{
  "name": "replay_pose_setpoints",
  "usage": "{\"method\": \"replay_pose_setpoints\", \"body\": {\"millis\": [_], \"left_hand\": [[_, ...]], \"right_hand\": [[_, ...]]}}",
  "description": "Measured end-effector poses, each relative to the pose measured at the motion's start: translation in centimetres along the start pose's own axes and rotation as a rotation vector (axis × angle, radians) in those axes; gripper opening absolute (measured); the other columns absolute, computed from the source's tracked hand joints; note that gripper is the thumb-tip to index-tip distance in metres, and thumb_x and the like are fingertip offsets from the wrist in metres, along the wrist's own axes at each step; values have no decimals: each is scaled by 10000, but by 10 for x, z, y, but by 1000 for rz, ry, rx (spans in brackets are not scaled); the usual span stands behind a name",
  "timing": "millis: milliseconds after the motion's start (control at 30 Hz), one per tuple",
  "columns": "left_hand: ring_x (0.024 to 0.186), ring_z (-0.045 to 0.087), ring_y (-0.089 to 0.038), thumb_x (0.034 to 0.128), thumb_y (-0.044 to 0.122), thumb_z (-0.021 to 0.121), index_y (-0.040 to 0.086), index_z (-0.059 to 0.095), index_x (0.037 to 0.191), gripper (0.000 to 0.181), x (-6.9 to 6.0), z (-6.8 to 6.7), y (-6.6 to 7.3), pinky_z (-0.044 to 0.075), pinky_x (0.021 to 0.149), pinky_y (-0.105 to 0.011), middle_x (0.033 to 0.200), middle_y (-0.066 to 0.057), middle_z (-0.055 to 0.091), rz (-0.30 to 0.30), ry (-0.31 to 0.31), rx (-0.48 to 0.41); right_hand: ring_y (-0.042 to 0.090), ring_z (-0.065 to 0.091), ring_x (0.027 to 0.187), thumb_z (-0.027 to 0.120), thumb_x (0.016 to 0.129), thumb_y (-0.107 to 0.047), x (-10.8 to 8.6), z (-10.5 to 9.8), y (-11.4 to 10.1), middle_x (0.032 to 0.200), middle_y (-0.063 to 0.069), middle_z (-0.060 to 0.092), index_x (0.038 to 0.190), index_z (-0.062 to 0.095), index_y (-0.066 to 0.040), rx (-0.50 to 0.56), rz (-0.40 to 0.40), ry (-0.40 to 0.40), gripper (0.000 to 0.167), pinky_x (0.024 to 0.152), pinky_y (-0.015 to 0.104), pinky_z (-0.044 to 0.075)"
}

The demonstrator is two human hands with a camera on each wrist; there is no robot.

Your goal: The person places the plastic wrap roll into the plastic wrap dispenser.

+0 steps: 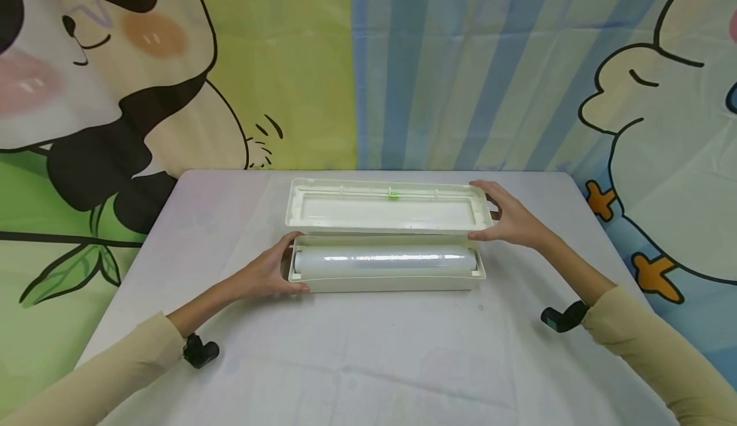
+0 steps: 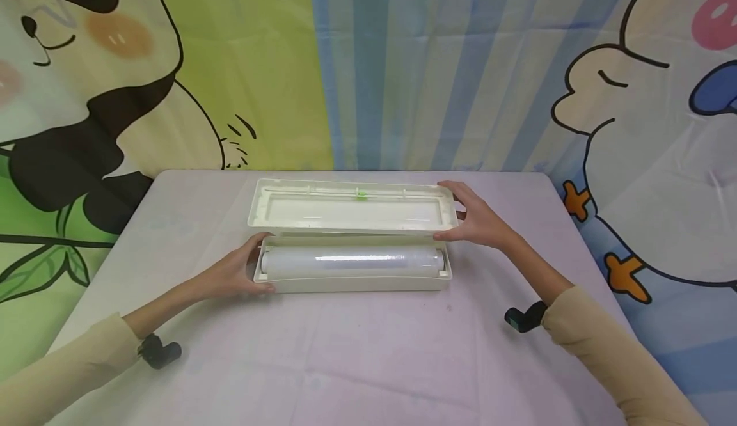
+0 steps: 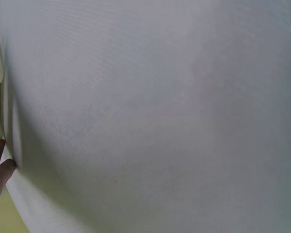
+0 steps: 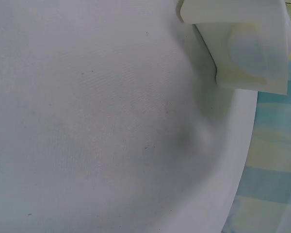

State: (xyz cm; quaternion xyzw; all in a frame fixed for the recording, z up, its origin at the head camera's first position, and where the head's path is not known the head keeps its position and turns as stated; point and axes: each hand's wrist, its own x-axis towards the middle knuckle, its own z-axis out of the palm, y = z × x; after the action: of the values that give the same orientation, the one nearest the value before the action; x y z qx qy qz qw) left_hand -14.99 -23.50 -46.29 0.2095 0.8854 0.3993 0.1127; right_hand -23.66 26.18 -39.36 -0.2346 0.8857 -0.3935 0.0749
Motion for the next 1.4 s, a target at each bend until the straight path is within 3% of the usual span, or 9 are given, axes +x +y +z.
{"method": "replay_pose_setpoints", "body": {"millis": [133, 633, 733, 867, 967, 1033, 1200, 1300, 1400], "left_hand": [[1210, 561, -276, 679, 405, 876, 154, 224, 1490, 1071, 1, 1, -1, 443, 973, -461, 1400, -123, 478, 4, 1, -24], [1236, 551, -288, 676, 374, 885, 132, 215, 1490, 1082, 3, 2, 1, 441, 994, -452, 1406, -143, 468, 21, 9, -41], [1266, 525, -305, 687, 380, 877, 162, 158, 1521, 1122, 2, -1, -1, 416, 1019, -490, 1425, -140, 442, 20, -28, -67], [1404, 338, -406, 746, 289, 847, 167, 23, 1556, 1161, 1, -19, -5, 286, 1112, -590, 1550, -190, 256, 44, -103, -142], [1433, 212, -484, 797, 115, 793, 166, -71, 1559, 1153, 5, -41, -4, 232, 1138, -579, 1592, -239, 113, 85, -81, -258], [1422, 224, -496, 799, 5, 759, 185, -114, 1557, 1170, 10, -55, 2, 315, 1134, -474, 1600, -246, 72, 111, -48, -337], [1288, 498, -252, 778, -3, 775, 141, -8, 1570, 1122, 21, -75, 21, 474, 961, -177, 1582, -219, 172, 106, -70, -322], [1143, 577, -86, 762, 71, 815, 99, 129, 1557, 1050, 24, -77, 28, 481, 916, -147, 1516, -193, 314, 95, -84, -258], [1093, 580, -51, 741, 72, 833, 96, 242, 1523, 980, 24, -76, 31, 474, 922, -139, 1448, -158, 403, 112, -46, -244]], "right_hand": [[325, 424, 1331, 874, 691, -128, -5, 1, 1, 1476, 86, 335, 1494, 317, -161, 3, -15, 4, 977, 870, 176, 491], [321, 431, 1322, 873, 693, -133, -5, 3, 3, 1494, 83, 326, 1492, 320, -167, -8, -15, 7, 973, 910, 309, 518], [331, 429, 1325, 877, 689, -141, -6, 3, 2, 1492, 96, 327, 1493, 315, -155, -10, -15, 6, 980, 923, 375, 517], [353, 428, 1322, 880, 689, -163, -6, 3, 0, 1496, 119, 323, 1499, 304, -145, -27, -19, -1, 994, 933, 447, 508], [363, 423, 1321, 879, 692, -167, -6, 3, -1, 1504, 132, 312, 1504, 293, -139, -32, -27, -9, 1001, 941, 483, 497], [366, 422, 1318, 880, 692, -166, -7, 3, -3, 1502, 135, 310, 1505, 290, -138, -29, -33, -14, 1005, 944, 490, 492], [361, 426, 1308, 884, 688, -174, -8, 4, -9, 1492, 131, 316, 1508, 288, -143, -18, -53, -23, 1014, 936, 357, 517], [356, 419, 1312, 884, 688, -160, -9, 5, -12, 1489, 121, 314, 1510, 282, -147, -2, -55, -22, 1019, 908, 208, 499], [372, 387, 1341, 857, 725, -149, -12, 7, -15, 1503, 129, 275, 1536, 223, -171, 42, -26, -39, 1029, 915, 219, 481]]}}
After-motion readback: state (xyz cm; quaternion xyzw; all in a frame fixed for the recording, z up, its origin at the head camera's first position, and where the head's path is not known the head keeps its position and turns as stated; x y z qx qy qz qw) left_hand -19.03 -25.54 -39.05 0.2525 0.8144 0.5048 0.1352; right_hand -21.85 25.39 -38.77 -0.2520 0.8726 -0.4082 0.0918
